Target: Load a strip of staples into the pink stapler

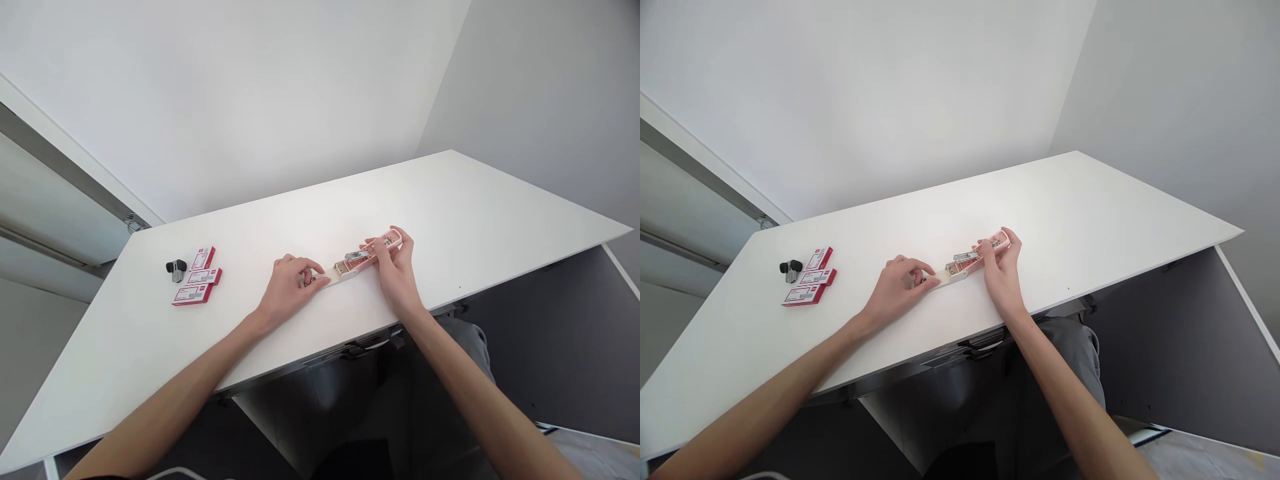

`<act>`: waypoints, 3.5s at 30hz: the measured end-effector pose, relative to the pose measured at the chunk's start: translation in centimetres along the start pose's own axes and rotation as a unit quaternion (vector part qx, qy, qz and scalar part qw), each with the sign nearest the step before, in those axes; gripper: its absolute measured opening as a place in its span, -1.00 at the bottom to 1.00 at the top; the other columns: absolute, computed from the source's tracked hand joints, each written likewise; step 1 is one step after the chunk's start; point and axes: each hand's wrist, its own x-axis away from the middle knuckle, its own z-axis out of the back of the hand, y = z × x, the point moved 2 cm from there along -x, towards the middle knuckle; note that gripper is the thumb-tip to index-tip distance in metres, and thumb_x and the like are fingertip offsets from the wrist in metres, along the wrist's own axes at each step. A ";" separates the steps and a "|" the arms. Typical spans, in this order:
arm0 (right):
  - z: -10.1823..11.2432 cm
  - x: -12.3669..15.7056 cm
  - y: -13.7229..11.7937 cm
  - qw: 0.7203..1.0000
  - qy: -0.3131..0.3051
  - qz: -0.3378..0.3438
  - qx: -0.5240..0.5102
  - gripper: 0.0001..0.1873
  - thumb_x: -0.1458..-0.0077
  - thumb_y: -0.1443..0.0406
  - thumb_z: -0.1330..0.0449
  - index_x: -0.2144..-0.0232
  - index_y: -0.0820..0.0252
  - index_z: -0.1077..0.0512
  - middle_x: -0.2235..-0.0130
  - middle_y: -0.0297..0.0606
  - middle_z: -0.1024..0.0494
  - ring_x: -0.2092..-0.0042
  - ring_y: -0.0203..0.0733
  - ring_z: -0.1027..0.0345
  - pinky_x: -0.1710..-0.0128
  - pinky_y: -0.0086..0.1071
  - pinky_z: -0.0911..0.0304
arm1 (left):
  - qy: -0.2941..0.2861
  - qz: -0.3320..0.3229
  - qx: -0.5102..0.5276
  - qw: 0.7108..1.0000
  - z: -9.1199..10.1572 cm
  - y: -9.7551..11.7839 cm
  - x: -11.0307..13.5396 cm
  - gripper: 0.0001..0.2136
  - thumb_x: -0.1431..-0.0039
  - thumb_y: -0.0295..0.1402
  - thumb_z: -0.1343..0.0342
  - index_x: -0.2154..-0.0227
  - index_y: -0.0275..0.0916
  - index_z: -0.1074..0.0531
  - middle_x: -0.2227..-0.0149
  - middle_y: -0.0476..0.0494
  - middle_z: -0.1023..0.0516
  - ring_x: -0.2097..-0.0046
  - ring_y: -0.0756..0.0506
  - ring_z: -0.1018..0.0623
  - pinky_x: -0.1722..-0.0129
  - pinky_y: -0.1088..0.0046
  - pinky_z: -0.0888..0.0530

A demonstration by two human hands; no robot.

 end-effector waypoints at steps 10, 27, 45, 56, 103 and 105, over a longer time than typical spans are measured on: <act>1.1 -0.3 0.6 0.992 0.085 0.039 0.084 -0.45 -0.33 0.09 -0.14 -0.28 0.14 -0.24 -0.25 0.06 -0.39 -0.27 0.07 -0.38 -0.33 0.03 -0.31 | 0.137 -0.078 -0.214 0.964 5.7 -4.2 3.1 -0.78 -0.42 -0.18 -0.14 0.01 -0.14 -0.53 -0.06 -0.25 -0.56 -0.19 -0.29 -0.46 -0.30 -0.04 -0.31; 1.0 0.4 0.2 0.979 0.095 0.106 0.146 -0.62 -0.25 0.31 -0.09 -0.11 0.15 -0.32 -0.17 0.06 -0.31 -0.09 0.03 -0.40 -0.09 -0.01 -0.48 | 0.135 0.132 -0.310 0.932 13.9 -10.5 12.8 -0.47 -0.37 0.06 0.02 -0.21 -0.17 -0.38 -0.40 -0.40 -0.33 -0.50 -0.51 -0.15 -0.47 -0.26 -0.08; 1.1 1.6 -2.2 0.940 0.126 0.257 0.184 -0.77 -0.23 0.39 -0.03 0.33 0.02 -0.46 0.13 -0.15 -0.62 -0.13 0.09 -0.35 -0.14 0.06 -0.33 | 0.038 -0.035 -0.237 0.970 10.3 -5.3 11.1 -0.64 -0.43 -0.01 -0.09 -0.12 -0.05 -0.51 -0.20 -0.20 -0.64 -0.42 -0.37 -0.42 -0.38 -0.11 -0.39; 0.2 1.8 -2.5 0.963 -0.257 0.086 -0.018 -0.88 -0.24 0.26 -0.18 0.29 0.12 -0.52 0.40 -0.36 -0.58 0.40 -0.23 -0.45 0.25 -0.28 -0.35 | 0.050 -0.113 -0.068 0.990 5.9 -3.1 5.4 -0.62 -0.30 -0.09 -0.32 -0.06 -0.15 -0.50 0.02 -0.14 -0.72 0.04 -0.16 -0.72 0.01 0.30 -0.65; -3.1 3.9 -1.5 0.928 -0.338 0.023 0.155 -0.70 -0.40 0.07 -0.24 0.18 0.05 -0.72 0.35 -0.26 -0.70 0.30 -0.11 -0.52 0.37 -0.29 -0.34 | 0.022 -0.208 0.052 0.976 4.0 -2.3 4.6 -0.49 -0.22 -0.30 -0.45 -0.16 -0.07 -0.39 -0.04 -0.17 -0.72 -0.06 -0.16 -0.71 0.05 0.28 -0.70; -3.1 3.9 -1.6 0.931 -0.332 0.024 0.151 -0.71 -0.39 0.06 -0.26 0.14 0.04 -0.71 0.33 -0.26 -0.71 0.27 -0.11 -0.54 0.35 -0.29 -0.37 | 0.025 -0.212 0.052 0.976 3.9 -2.2 4.6 -0.49 -0.22 -0.33 -0.45 -0.16 -0.07 -0.39 -0.04 -0.17 -0.72 -0.05 -0.15 -0.71 0.04 0.28 -0.70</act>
